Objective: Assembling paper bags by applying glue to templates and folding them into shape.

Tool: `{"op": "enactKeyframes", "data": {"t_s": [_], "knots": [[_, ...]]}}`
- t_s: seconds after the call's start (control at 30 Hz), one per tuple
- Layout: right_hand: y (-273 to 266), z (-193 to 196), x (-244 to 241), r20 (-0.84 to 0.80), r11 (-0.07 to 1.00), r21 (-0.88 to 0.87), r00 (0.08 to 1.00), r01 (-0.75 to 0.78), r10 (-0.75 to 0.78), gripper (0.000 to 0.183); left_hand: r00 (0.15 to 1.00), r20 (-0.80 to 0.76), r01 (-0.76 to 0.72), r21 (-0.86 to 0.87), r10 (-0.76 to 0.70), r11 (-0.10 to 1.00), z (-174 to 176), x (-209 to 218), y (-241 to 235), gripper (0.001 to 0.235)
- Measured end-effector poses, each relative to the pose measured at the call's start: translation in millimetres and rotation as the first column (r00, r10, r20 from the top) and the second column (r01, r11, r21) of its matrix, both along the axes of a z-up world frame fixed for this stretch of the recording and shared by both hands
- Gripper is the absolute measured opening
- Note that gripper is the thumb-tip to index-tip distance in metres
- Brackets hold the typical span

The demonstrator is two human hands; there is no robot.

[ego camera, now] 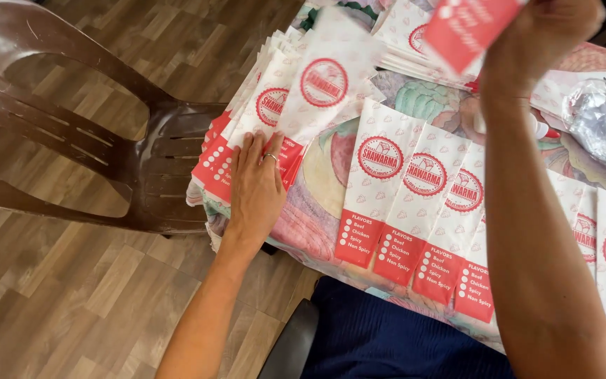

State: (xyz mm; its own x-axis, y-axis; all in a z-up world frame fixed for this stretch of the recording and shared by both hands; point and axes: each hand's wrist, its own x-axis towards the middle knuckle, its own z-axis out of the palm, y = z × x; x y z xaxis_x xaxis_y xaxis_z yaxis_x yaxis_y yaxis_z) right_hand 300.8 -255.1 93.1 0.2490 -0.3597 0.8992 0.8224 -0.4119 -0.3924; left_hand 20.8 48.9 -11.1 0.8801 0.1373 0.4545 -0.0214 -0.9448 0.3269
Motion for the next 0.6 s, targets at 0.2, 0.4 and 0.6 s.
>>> {"op": "enactKeyframes", "data": {"t_s": [0.2, 0.4, 0.6], "knots": [[25.0, 15.6, -109.9, -0.044, 0.901, -0.429, 0.998, -0.062, 0.047, 0.017, 1.000, 0.007, -0.019, -0.036, 0.019, 0.999, -2.7, 0.6, -4.9, 0.050], [69.1, -64.2, -200.8, -0.339, 0.588, -0.692, 0.908, -0.418, 0.246, 0.029, 0.998, -0.067, -0.013, -0.035, 0.011, 0.999, 26.9, -6.0, -0.8, 0.061], [75.7, -75.0, -226.4, -0.430, 0.310, -0.851, 0.901, -0.423, 0.050, 0.043, 0.907, 0.410, 0.158, -0.113, -0.099, 0.981, 8.6, -21.7, 6.9, 0.048]]}}
